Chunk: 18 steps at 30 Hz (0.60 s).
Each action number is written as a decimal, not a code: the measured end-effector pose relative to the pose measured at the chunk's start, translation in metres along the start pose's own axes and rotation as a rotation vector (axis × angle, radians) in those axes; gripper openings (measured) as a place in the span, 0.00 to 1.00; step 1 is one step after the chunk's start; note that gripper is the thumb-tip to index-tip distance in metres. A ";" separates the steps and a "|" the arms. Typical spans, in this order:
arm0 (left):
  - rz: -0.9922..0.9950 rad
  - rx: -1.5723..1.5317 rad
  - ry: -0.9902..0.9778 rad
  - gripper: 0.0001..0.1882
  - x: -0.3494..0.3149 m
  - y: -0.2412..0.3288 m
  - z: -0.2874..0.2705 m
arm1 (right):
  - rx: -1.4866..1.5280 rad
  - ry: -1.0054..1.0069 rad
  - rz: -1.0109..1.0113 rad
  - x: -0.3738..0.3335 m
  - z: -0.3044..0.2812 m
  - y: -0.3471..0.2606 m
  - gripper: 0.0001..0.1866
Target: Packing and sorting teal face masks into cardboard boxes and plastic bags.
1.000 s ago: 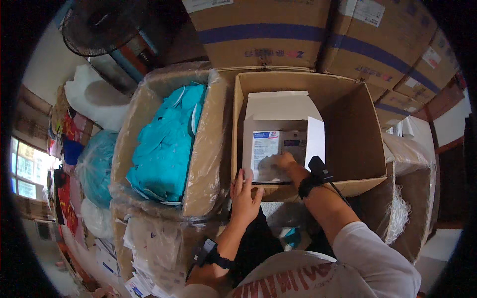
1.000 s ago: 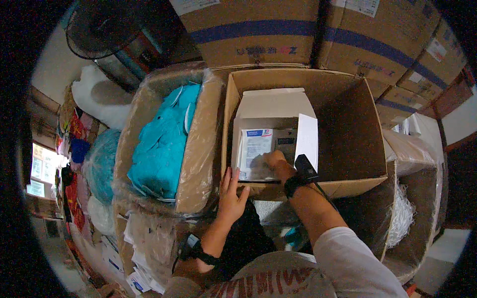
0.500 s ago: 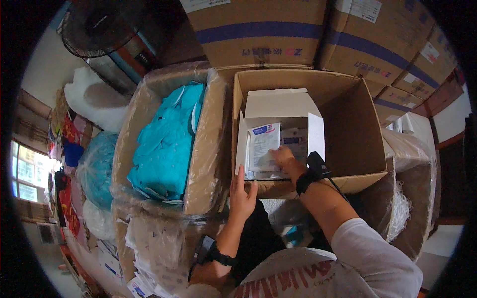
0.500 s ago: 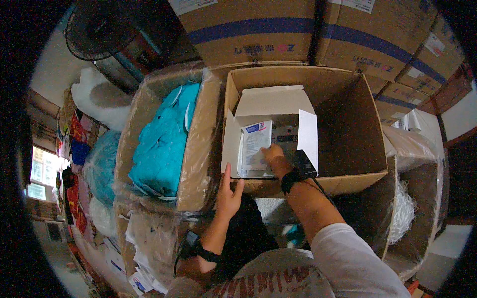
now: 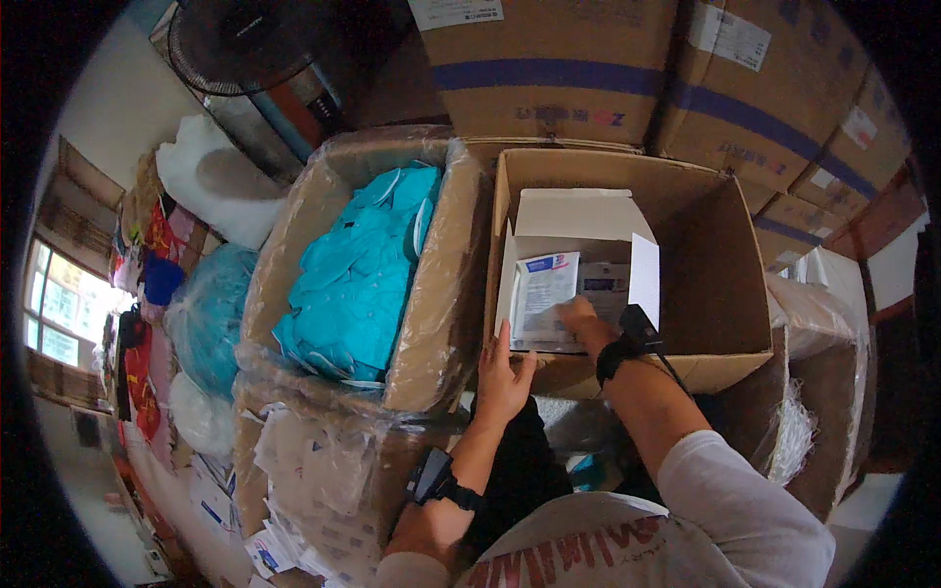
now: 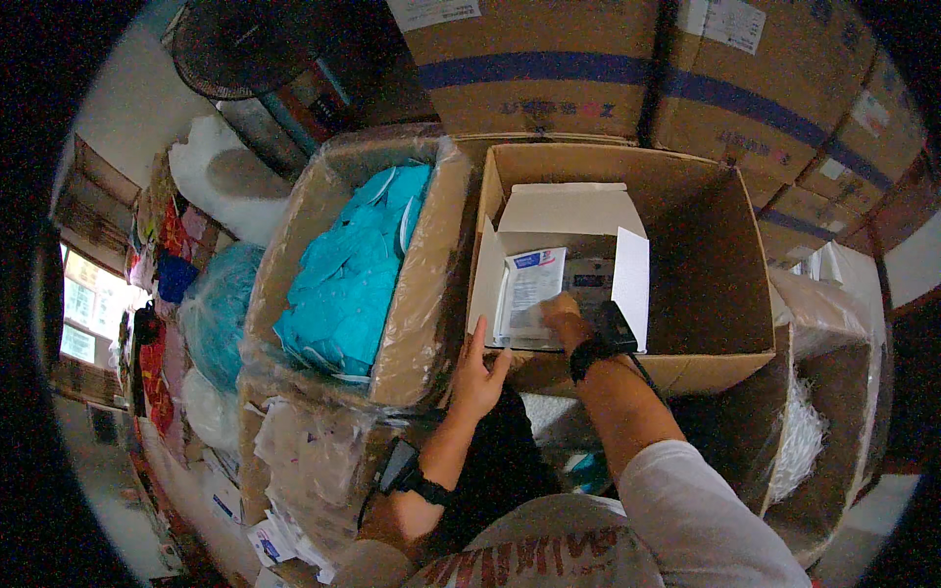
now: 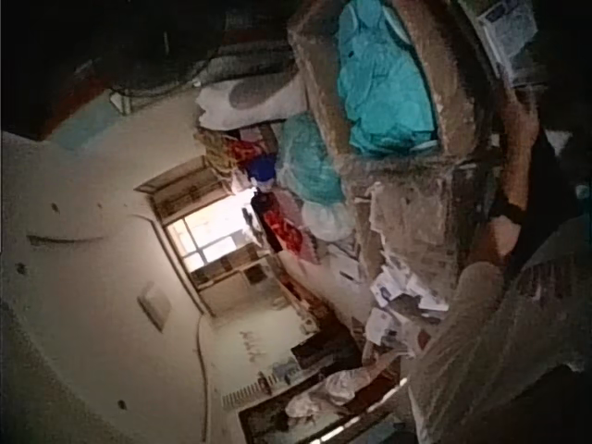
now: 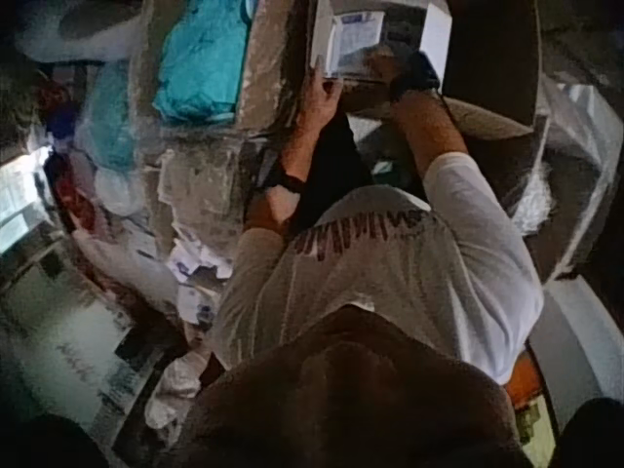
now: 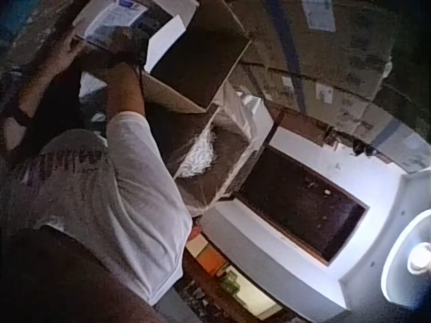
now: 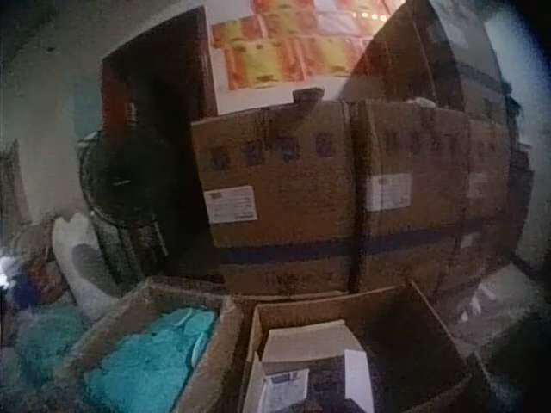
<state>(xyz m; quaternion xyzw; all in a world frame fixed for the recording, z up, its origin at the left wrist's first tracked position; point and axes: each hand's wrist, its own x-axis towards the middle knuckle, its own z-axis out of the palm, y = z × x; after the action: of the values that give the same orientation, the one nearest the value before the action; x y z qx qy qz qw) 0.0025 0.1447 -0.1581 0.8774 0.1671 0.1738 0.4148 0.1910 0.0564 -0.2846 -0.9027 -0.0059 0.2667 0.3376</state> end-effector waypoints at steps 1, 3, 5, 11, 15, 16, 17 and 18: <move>-0.003 -0.009 -0.004 0.33 0.000 0.000 0.000 | 0.012 0.029 0.006 -0.003 0.001 -0.005 0.25; -0.006 -0.021 -0.015 0.33 0.000 0.000 -0.001 | 0.103 -0.017 -0.009 -0.024 -0.005 -0.023 0.24; -0.007 -0.041 -0.007 0.33 -0.001 -0.006 0.001 | 0.088 0.007 0.011 -0.026 0.000 -0.026 0.23; -0.001 -0.016 -0.005 0.33 -0.001 -0.007 0.000 | -0.017 -0.004 0.167 -0.006 -0.007 -0.004 0.24; 0.001 -0.011 -0.018 0.34 -0.001 -0.004 0.000 | -0.084 -0.017 0.090 -0.013 -0.016 -0.012 0.26; 0.006 -0.015 -0.019 0.34 -0.001 -0.003 0.001 | -0.078 -0.050 0.086 -0.011 -0.016 -0.009 0.27; 0.011 -0.019 -0.020 0.34 0.000 -0.002 0.001 | -0.083 -0.043 0.094 -0.008 -0.015 -0.007 0.27; 0.009 -0.021 -0.021 0.34 0.000 -0.002 0.001 | -0.089 -0.042 0.102 -0.009 -0.013 -0.010 0.28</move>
<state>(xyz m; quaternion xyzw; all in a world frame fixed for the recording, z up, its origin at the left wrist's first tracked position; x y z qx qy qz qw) 0.0023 0.1452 -0.1605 0.8755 0.1569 0.1685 0.4248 0.1918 0.0545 -0.2658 -0.9101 0.0209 0.3019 0.2831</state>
